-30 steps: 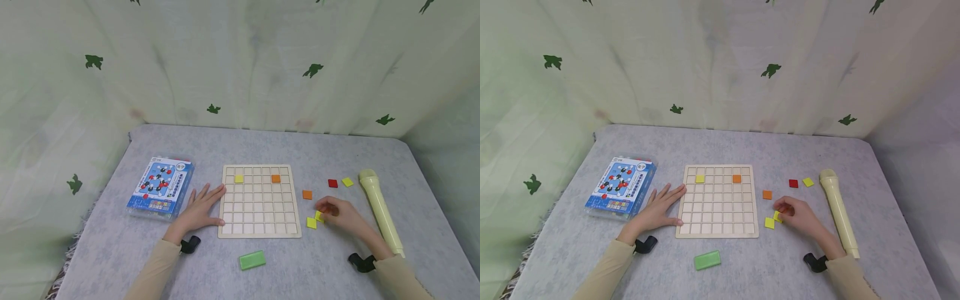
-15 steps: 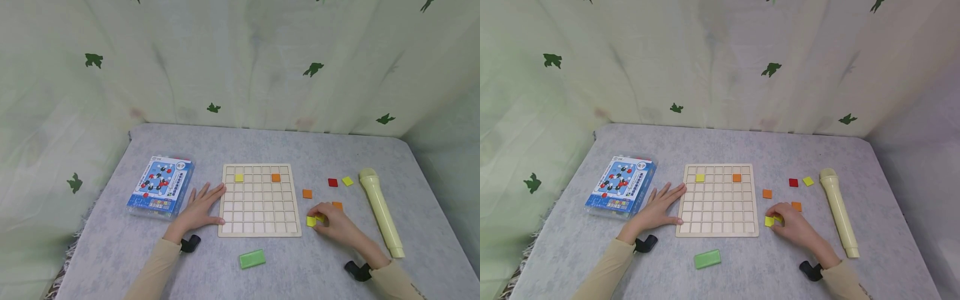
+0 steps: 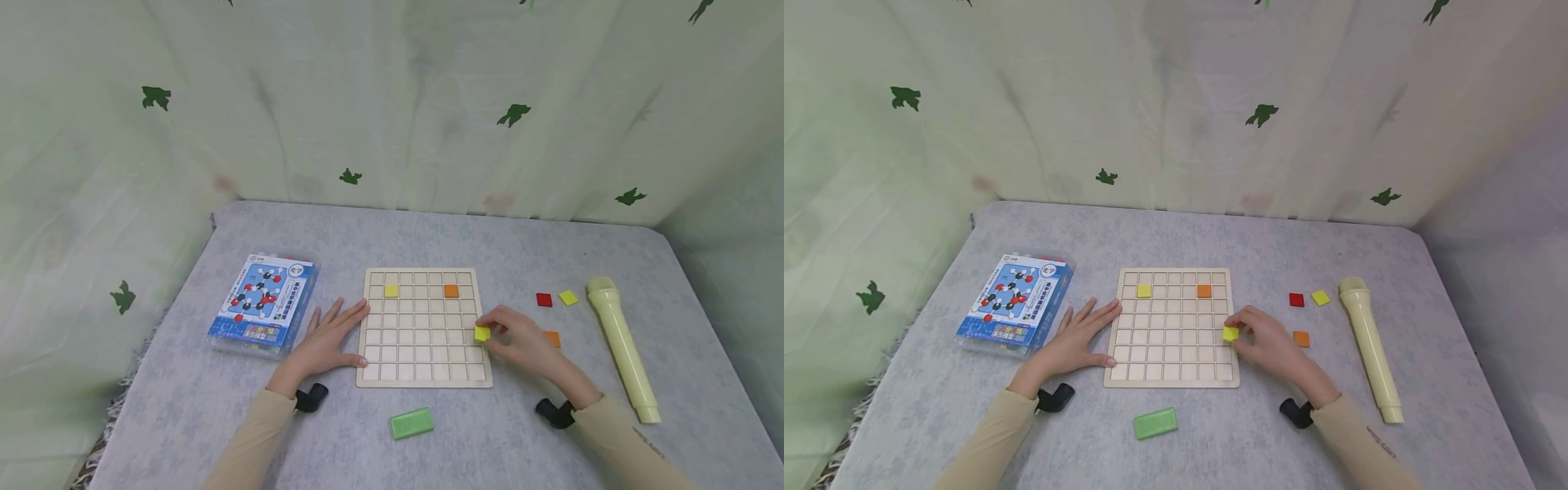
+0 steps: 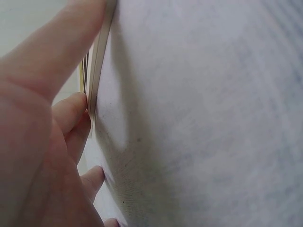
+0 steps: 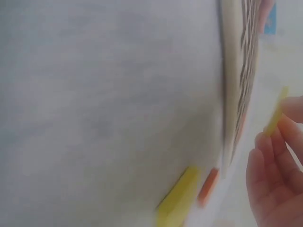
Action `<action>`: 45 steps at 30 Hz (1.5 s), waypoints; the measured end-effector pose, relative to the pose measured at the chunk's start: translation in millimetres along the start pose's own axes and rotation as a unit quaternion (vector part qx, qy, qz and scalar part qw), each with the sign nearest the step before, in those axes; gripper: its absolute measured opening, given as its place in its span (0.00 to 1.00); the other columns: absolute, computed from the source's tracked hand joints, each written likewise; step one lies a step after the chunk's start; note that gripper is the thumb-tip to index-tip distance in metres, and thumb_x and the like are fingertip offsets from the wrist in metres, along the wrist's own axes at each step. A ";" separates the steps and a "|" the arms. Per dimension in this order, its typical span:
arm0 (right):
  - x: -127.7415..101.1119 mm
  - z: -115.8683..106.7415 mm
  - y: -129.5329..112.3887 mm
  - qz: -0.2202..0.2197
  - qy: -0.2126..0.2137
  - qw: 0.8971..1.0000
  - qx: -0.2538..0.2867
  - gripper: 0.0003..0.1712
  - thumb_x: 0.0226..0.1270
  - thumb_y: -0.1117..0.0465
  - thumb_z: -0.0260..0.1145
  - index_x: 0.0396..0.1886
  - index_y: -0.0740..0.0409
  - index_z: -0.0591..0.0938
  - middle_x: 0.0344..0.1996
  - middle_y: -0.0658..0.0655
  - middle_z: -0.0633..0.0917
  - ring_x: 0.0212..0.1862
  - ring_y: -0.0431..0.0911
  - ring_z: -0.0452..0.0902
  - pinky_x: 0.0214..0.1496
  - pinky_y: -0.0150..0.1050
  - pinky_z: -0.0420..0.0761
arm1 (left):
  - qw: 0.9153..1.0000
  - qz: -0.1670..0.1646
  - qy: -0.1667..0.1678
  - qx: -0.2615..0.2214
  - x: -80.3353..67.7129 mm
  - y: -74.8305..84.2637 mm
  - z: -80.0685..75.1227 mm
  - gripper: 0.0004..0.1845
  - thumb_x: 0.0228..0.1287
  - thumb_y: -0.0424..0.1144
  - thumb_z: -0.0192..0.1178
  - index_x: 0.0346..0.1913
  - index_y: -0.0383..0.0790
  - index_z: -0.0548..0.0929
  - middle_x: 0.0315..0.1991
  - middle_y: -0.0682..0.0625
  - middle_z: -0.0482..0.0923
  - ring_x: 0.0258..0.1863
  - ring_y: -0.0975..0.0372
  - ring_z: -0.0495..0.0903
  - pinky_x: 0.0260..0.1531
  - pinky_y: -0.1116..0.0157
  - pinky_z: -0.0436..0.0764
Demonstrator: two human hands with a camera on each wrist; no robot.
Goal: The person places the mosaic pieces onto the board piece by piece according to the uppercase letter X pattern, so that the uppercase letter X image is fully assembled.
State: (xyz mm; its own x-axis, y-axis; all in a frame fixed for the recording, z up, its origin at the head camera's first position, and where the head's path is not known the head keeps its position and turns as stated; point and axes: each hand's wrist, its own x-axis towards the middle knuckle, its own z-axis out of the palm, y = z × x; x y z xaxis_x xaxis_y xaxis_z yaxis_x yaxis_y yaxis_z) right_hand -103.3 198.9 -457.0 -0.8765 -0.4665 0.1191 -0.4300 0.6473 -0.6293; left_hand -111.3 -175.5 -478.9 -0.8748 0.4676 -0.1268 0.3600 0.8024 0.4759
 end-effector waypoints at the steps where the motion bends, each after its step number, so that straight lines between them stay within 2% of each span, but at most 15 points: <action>1: 6.6 1.5 -2.2 -0.007 -0.003 1.000 0.002 0.16 0.50 0.68 0.68 0.41 0.56 0.79 0.38 0.46 0.77 0.37 0.43 0.73 0.37 0.36 0.78 | 1.000 0.000 0.000 0.001 0.0 0.0 0.0 0.53 0.40 0.67 0.61 0.70 0.54 0.51 0.70 0.60 0.43 0.68 0.52 0.34 0.60 0.43 0.29; 10: 65.5 16.4 -30.7 -0.031 -0.050 0.998 0.029 0.15 0.53 0.67 0.65 0.43 0.58 0.80 0.39 0.49 0.78 0.41 0.44 0.73 0.41 0.38 0.77 | 1.000 0.001 0.001 0.001 0.0 1.9 -0.7 0.53 0.40 0.66 0.62 0.70 0.53 0.51 0.70 0.60 0.43 0.68 0.52 0.34 0.60 0.43 0.29; 17: 103.2 33.8 -42.9 -0.040 -0.085 0.995 -0.026 0.15 0.54 0.66 0.63 0.43 0.57 0.81 0.38 0.48 0.79 0.41 0.42 0.72 0.44 0.35 0.73 | 1.000 -0.003 -0.002 -0.002 -0.1 2.4 -1.3 0.53 0.40 0.66 0.62 0.70 0.54 0.52 0.70 0.60 0.44 0.68 0.52 0.34 0.60 0.43 0.29; 24: 122.7 48.6 -45.7 -0.029 -0.116 0.992 -0.050 0.15 0.54 0.67 0.62 0.43 0.56 0.81 0.37 0.48 0.78 0.38 0.39 0.71 0.42 0.33 0.73 | 1.000 -0.001 -0.002 -0.004 -0.4 3.2 -2.0 0.53 0.40 0.66 0.62 0.70 0.53 0.52 0.70 0.60 0.43 0.68 0.52 0.34 0.59 0.42 0.29; 29: 129.3 55.2 -48.0 -0.020 -0.126 0.990 -0.060 0.15 0.54 0.68 0.61 0.43 0.54 0.81 0.36 0.47 0.77 0.34 0.39 0.69 0.38 0.31 0.72 | 1.000 -0.004 -0.003 -0.004 -0.8 3.3 -1.9 0.53 0.40 0.65 0.62 0.70 0.53 0.52 0.70 0.60 0.43 0.68 0.52 0.34 0.59 0.42 0.29; 33: 130.9 57.5 -49.0 -0.025 -0.128 0.989 -0.064 0.14 0.55 0.66 0.62 0.43 0.54 0.80 0.36 0.48 0.77 0.35 0.39 0.69 0.39 0.31 0.72 | 1.000 -0.005 -0.002 -0.004 -0.8 3.2 -1.4 0.53 0.41 0.65 0.62 0.70 0.53 0.52 0.70 0.60 0.43 0.68 0.52 0.34 0.59 0.42 0.29; 36: 128.6 54.2 -47.2 -0.012 -0.122 0.991 -0.050 0.14 0.56 0.67 0.61 0.44 0.54 0.80 0.37 0.47 0.77 0.36 0.39 0.70 0.40 0.31 0.72 | 1.000 -0.004 -0.001 -0.005 -0.6 3.0 -0.8 0.53 0.40 0.65 0.62 0.70 0.53 0.52 0.70 0.60 0.43 0.68 0.52 0.34 0.59 0.42 0.29; 40: 116.8 38.6 -40.2 0.007 -0.097 0.995 -0.008 0.14 0.57 0.68 0.61 0.44 0.57 0.80 0.38 0.49 0.79 0.38 0.40 0.72 0.41 0.34 0.73 | 1.000 -0.003 0.001 -0.004 0.3 2.0 0.4 0.53 0.40 0.66 0.62 0.70 0.54 0.52 0.70 0.60 0.43 0.68 0.52 0.34 0.59 0.43 0.29; 45: 89.2 10.6 -16.3 0.012 -0.057 0.997 0.045 0.12 0.57 0.68 0.63 0.43 0.62 0.80 0.38 0.55 0.80 0.38 0.44 0.72 0.39 0.38 0.75 | 1.000 -0.002 0.002 -0.001 -0.2 1.5 -0.1 0.53 0.40 0.66 0.62 0.70 0.54 0.51 0.70 0.60 0.44 0.68 0.52 0.34 0.60 0.43 0.28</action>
State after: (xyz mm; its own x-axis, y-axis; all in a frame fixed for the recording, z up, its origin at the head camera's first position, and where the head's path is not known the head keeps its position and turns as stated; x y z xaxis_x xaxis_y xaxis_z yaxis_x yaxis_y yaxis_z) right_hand -172.2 140.3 -444.2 -0.8534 -0.5209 0.0183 -0.3838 0.6044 -0.6981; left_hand -110.7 -174.4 -478.1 -0.8774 0.4631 -0.1255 0.3556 0.8032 0.4779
